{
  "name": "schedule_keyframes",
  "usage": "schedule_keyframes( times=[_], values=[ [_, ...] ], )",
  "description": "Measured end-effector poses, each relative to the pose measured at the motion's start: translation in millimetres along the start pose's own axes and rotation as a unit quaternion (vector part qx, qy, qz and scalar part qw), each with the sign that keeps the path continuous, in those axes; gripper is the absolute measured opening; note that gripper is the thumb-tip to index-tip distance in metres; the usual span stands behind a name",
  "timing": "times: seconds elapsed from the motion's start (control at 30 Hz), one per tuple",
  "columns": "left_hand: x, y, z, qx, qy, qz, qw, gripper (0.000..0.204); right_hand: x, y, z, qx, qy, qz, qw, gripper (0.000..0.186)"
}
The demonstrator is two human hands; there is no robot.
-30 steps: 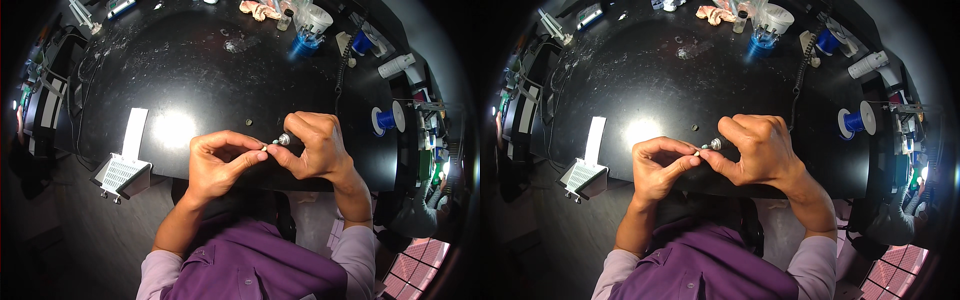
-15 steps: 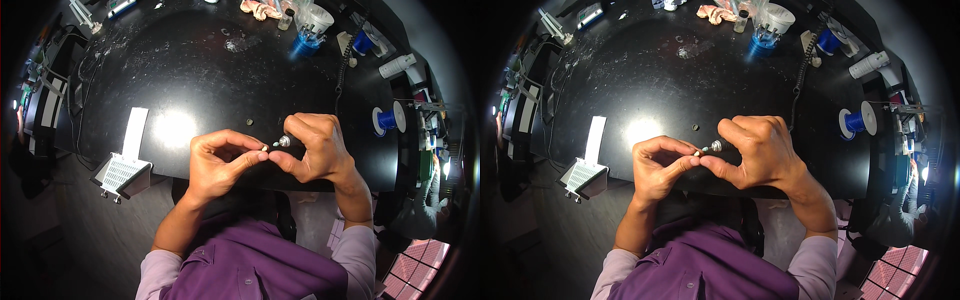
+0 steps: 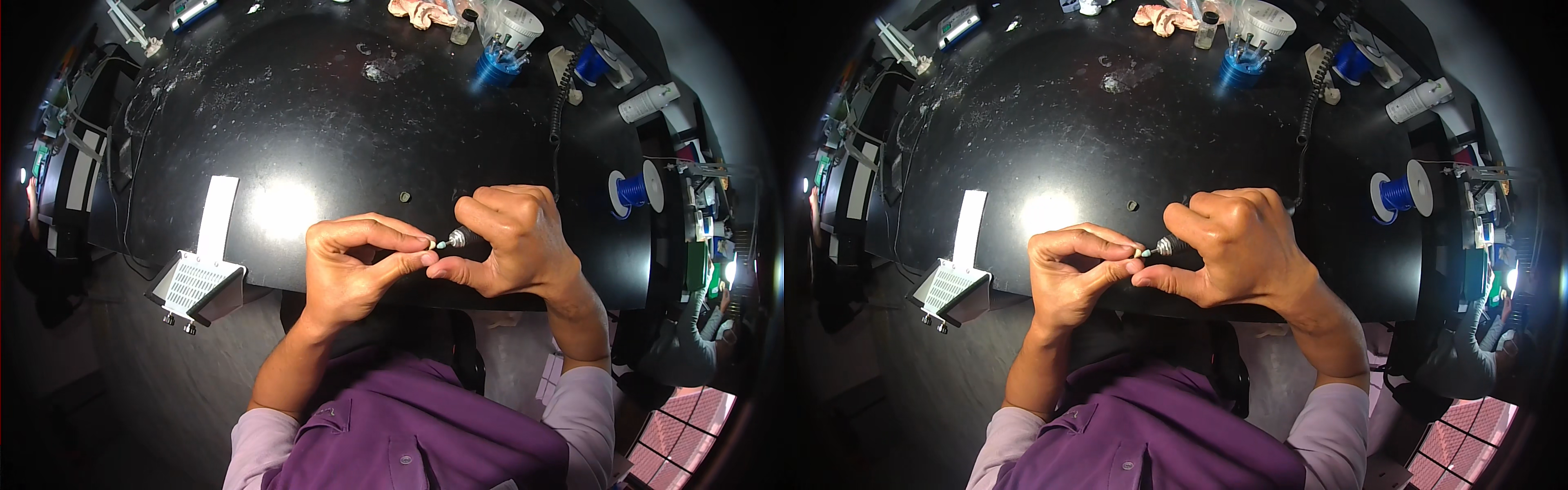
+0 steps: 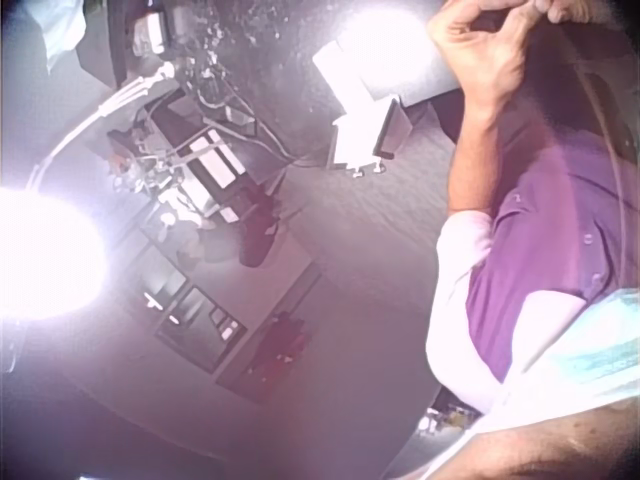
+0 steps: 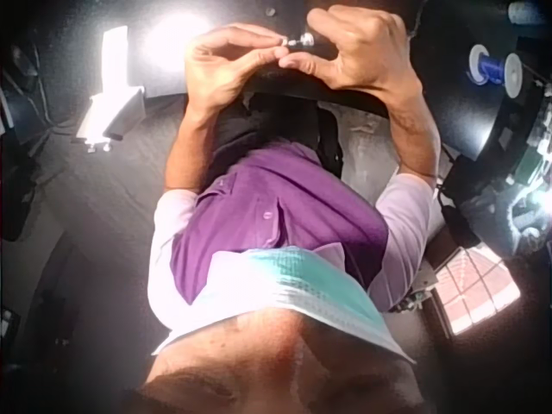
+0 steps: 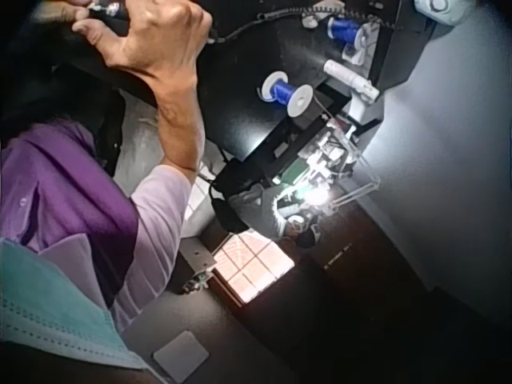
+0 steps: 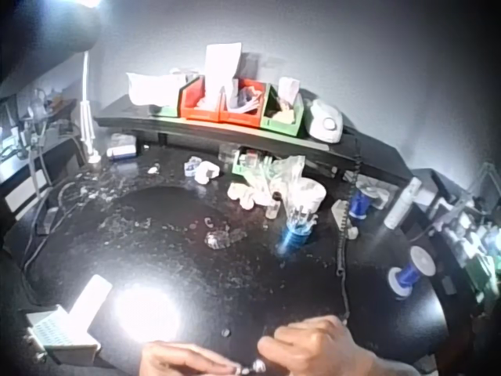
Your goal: The person removes a dental crown from a model, walks to another workstation, and grinds the crown using a rotary handpiece.
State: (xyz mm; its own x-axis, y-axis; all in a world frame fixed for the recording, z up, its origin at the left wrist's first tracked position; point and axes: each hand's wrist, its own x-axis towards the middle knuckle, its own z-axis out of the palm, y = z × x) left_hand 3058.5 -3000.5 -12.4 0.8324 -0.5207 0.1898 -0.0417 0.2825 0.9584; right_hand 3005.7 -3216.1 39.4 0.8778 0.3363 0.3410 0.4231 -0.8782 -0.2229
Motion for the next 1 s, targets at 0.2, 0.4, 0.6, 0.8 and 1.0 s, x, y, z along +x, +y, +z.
schedule_keyframes(
  times=[0.2,0.4,0.6,0.8,1.0],
  values=[
    [-0.2,-0.3,0.0,-0.003,-0.007,0.008,1.0,0.013,0.3,-0.7,-1.3,0.007,-0.006,-0.003,1.0,0.072],
    [-0.5,2.7,-0.7,-0.006,-0.012,-0.012,1.0,0.012,1.0,0.8,0.2,0.017,0.002,-0.01,1.0,0.074],
    [-0.7,4.4,2.0,-0.02,-0.007,-0.014,1.0,0.012,1.7,0.9,-0.1,0.009,0.017,-0.003,1.0,0.076],
    [-1.8,-0.4,-0.7,-0.06,-0.018,-0.031,0.998,0.009,1.7,-0.4,0.1,-0.001,0.016,-0.002,1.0,0.075],
    [-1.5,-0.1,-0.4,-0.069,-0.015,-0.044,0.997,0.008,1.3,-0.4,0.4,0.003,0.024,-0.003,1.0,0.074]
  ],
)
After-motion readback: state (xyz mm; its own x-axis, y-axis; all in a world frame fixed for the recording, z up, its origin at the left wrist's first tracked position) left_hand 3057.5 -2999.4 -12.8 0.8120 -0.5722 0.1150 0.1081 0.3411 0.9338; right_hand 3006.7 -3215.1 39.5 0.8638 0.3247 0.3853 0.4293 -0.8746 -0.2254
